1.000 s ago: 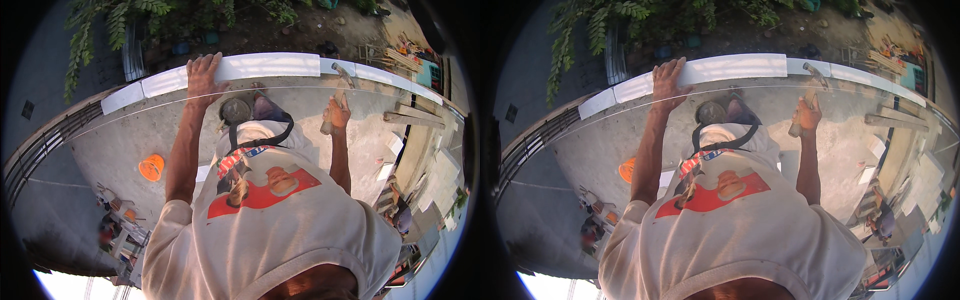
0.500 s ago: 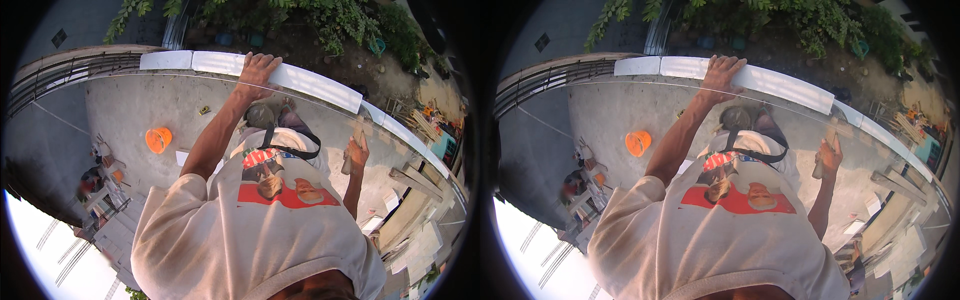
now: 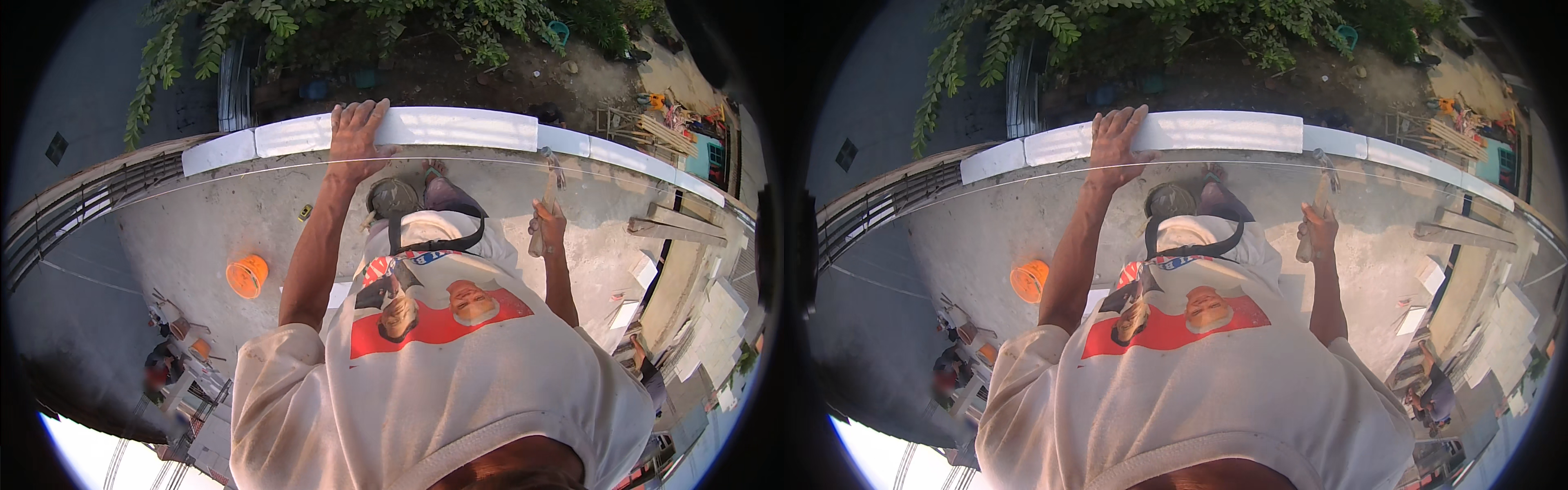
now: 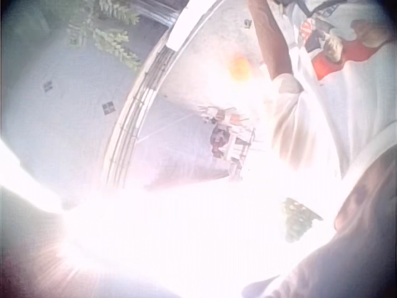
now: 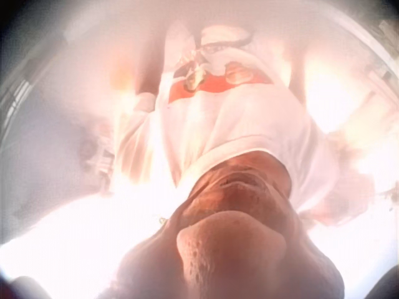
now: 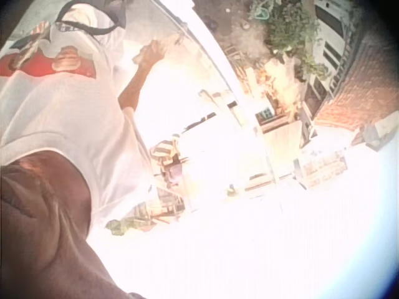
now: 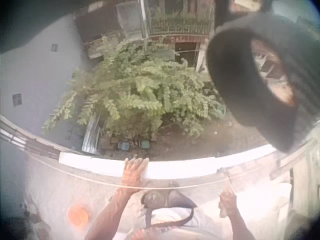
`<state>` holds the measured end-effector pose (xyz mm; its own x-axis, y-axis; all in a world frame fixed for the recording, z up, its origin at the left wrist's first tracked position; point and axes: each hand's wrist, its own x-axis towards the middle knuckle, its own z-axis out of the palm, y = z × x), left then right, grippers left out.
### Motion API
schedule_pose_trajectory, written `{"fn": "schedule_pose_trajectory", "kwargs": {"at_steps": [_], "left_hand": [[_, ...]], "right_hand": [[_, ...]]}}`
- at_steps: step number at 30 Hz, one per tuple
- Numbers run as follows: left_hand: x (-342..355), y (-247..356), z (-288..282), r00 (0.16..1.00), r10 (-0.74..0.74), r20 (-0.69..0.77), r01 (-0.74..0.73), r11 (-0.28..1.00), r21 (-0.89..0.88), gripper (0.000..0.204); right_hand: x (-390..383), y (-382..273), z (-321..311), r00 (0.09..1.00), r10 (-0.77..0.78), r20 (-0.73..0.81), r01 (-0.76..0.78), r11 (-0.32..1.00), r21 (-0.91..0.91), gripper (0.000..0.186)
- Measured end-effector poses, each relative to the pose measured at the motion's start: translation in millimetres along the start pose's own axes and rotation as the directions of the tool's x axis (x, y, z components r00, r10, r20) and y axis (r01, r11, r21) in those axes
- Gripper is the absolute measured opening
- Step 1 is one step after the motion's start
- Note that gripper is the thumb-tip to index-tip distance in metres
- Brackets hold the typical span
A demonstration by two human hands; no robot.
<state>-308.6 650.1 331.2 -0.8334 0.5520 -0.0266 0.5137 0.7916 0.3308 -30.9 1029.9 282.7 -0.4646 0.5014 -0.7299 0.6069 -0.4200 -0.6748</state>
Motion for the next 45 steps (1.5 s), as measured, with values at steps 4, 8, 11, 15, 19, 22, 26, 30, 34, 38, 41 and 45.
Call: {"fn": "schedule_pose_trajectory", "kwargs": {"at_steps": [4, 8, 11, 15, 19, 22, 26, 30, 34, 38, 41, 45], "left_hand": [[-0.7, -2.1, 4.7, 0.999, 0.031, 0.018, -0.031, 0.999, 0.027, 0.104], [0.2, 3.1, 5.6, 0.998, 0.054, 0.012, -0.055, 0.998, 0.034, 0.106], [1.3, 9.5, 3.0, 0.998, 0.047, 0.048, -0.049, 0.997, 0.054, 0.109], [-7.5, 3.5, 0.5, 0.997, 0.039, 0.065, -0.046, 0.992, 0.114, 0.108], [-30.7, -7.7, -0.8, 0.999, 0.032, 0.035, -0.036, 0.994, 0.106, 0.110], [-65.6, -11.8, -8.4, 0.999, 0.026, 0.022, -0.028, 0.997, 0.078, 0.114], [-122.4, -7.4, 8.9, 0.988, 0.150, -0.046, -0.152, 0.987, -0.042, 0.100], [-233.5, -26.1, 54.7, 0.990, -0.021, 0.138, 0.044, 0.986, -0.160, 0.088], [-337.7, -53.2, 114.8, 0.789, -0.222, 0.573, 0.381, 0.908, -0.173, 0.074], [-423.2, -68.8, 147.4, 0.471, -0.216, 0.855, 0.539, 0.838, -0.085, 0.067], [-494.9, -71.7, 179.2, 0.363, -0.206, 0.909, 0.630, 0.773, -0.076, 0.075], [-562.5, -51.5, 214.7, 0.448, -0.254, 0.857, 0.707, 0.688, -0.165, 0.083]], "right_hand": [[9.1, 51.2, -6.3, 0.971, 0.234, -0.043, -0.225, 0.962, 0.152, 0.019], [17.0, 117.9, -19.6, 0.885, 0.463, 0.043, -0.461, 0.861, 0.214, 0.017], [16.4, 168.5, -26.7, 0.871, 0.490, -0.009, -0.481, 0.859, 0.176, 0.018], [5.7, 196.1, -22.8, 0.833, 0.542, -0.110, -0.535, 0.841, 0.084, 0.016], [-2.5, 198.0, -17.9, 0.818, 0.554, -0.153, -0.571, 0.813, -0.113, 0.018], [-14.2, 190.6, -4.9, 0.893, 0.444, -0.070, -0.428, 0.791, -0.437, 0.019], [5.0, 249.4, -21.8, 0.946, 0.305, 0.111, -0.210, 0.836, -0.506, 0.018], [-17.6, 242.0, 15.0, 0.831, 0.549, 0.088, -0.519, 0.823, -0.231, 0.014], [-46.1, 261.0, 43.7, 0.822, 0.530, 0.207, -0.504, 0.847, -0.170, 0.008], [-63.8, 287.5, 69.5, 0.841, 0.510, 0.182, -0.460, 0.850, -0.255, 0.009], [-59.4, 319.8, 82.5, 0.806, 0.553, 0.211, -0.468, 0.814, -0.345, 0.012], [-31.5, 367.6, 101.4, 0.809, 0.577, 0.113, -0.496, 0.773, -0.396, 0.014]]}}
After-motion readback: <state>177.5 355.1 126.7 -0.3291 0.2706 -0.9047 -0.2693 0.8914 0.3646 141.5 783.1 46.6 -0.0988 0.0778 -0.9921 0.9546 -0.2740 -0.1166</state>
